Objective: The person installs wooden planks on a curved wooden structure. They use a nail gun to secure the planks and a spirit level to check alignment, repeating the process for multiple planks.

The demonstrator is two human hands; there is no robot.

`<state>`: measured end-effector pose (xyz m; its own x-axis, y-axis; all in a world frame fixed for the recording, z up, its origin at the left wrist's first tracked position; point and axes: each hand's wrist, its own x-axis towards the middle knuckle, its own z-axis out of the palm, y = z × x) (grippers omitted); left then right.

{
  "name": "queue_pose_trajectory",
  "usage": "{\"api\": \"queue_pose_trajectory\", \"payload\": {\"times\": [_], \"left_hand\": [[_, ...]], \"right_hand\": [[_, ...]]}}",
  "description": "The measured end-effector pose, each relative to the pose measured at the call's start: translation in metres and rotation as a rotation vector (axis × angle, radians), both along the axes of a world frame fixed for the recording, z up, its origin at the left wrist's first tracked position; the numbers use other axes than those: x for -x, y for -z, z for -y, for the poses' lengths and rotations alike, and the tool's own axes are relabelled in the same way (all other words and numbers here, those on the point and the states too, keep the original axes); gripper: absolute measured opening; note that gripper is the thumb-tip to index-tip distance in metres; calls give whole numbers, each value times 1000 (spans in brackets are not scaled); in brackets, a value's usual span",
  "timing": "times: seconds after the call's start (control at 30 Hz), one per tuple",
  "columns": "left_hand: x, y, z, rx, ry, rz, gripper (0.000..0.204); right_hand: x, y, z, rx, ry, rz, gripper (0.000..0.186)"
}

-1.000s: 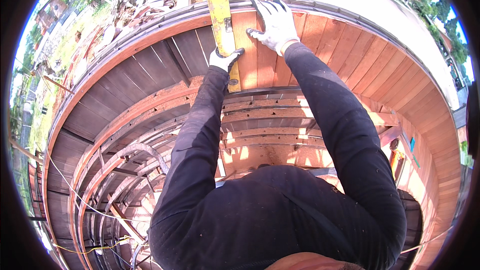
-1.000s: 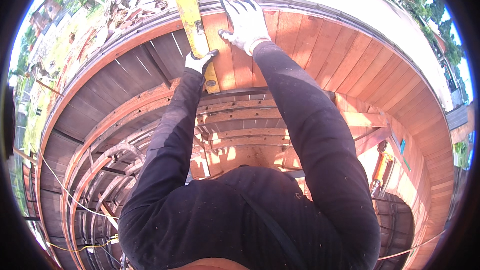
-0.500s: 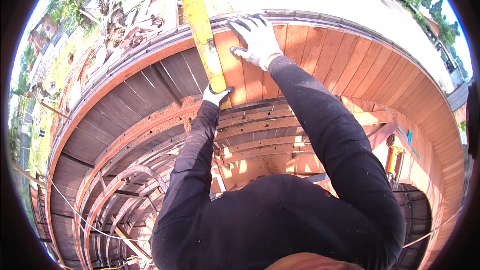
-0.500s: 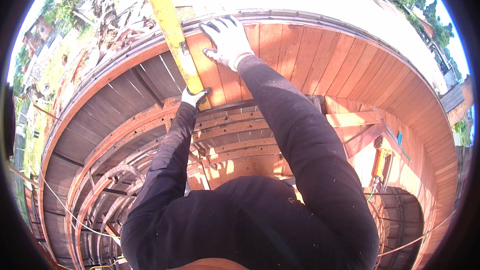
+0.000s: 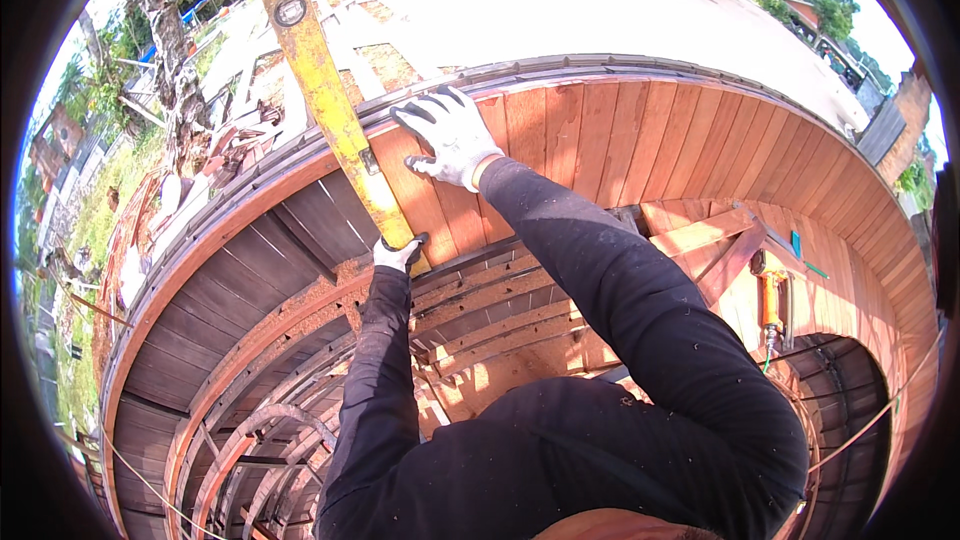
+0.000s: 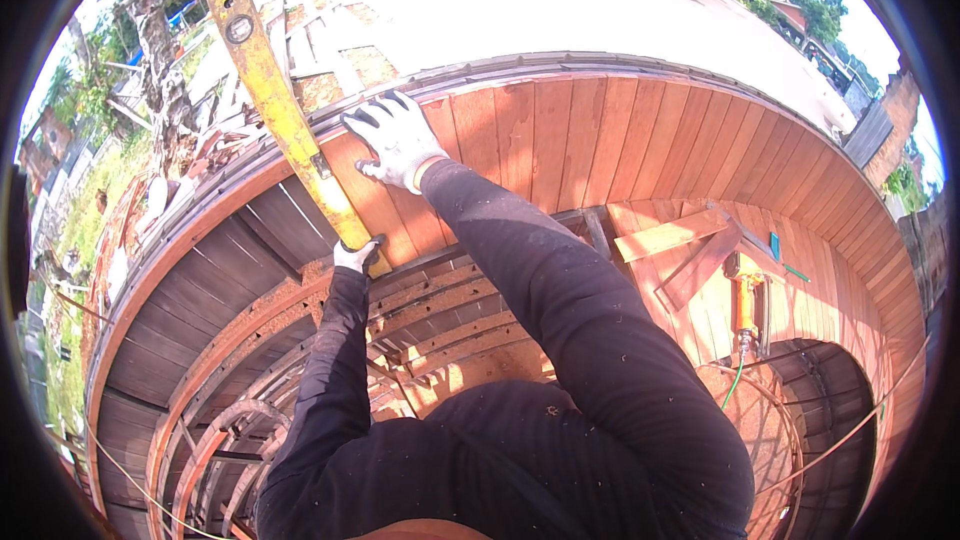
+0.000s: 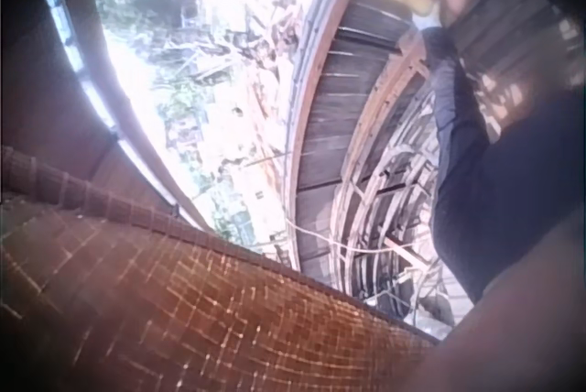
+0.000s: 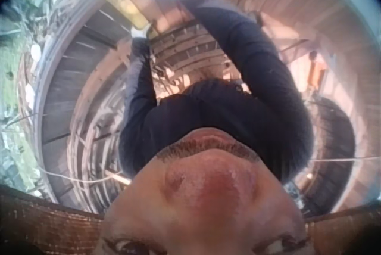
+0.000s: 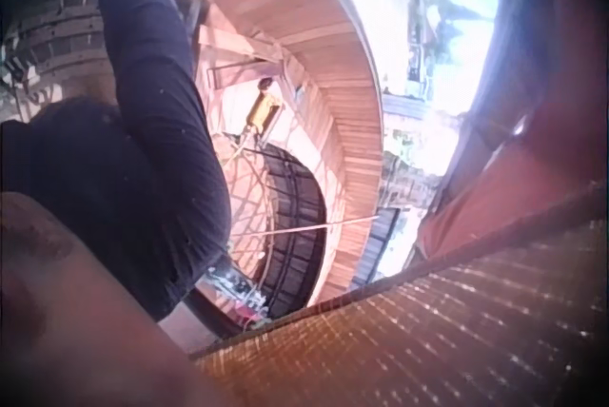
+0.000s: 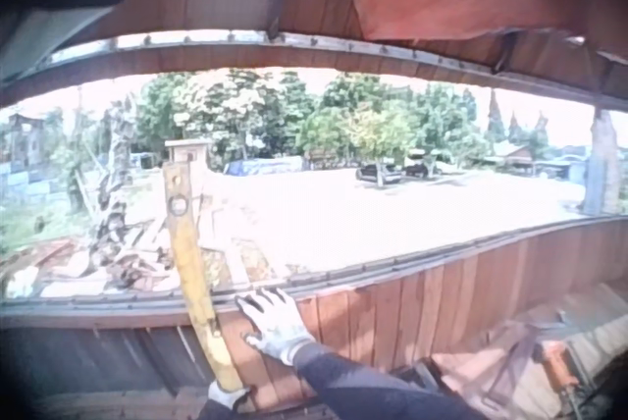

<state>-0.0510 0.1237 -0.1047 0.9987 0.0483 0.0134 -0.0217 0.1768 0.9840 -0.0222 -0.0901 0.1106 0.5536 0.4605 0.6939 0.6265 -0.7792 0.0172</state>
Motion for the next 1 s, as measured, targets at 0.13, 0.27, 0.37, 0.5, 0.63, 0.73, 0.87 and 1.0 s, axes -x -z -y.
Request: {"api": "queue_pose_trajectory", "payload": {"times": [0.13, 0.27, 0.37, 0.5, 0.63, 0.73, 0.87, 1.0], "left_hand": [[-2, 5, -3, -39, -7, -6, 25], [3, -1, 1, -9, -35, -6, 31], [6, -7, 4, -4, -48, -8, 32], [4, -4, 2, -3, -60, -7, 31], [7, -11, 7, -25, -66, -22, 30], [4, -6, 3, -67, -72, 3, 29], [4, -3, 2, -62, -76, 3, 28], [6, -8, 4, -48, -58, 14, 29]], "right_hand": [[3, -3, -1, 31, -4, -22, 69], [4, -4, -1, 20, -10, -14, 67], [3, -4, 0, 14, -21, -11, 66], [2, -4, 0, 6, -29, -13, 66], [-1, 0, 1, -5, -19, 0, 69], [0, 0, 0, 1, -20, 3, 66], [1, -1, 0, 4, -19, -2, 66], [0, -1, 1, -1, -25, -7, 66]]}}
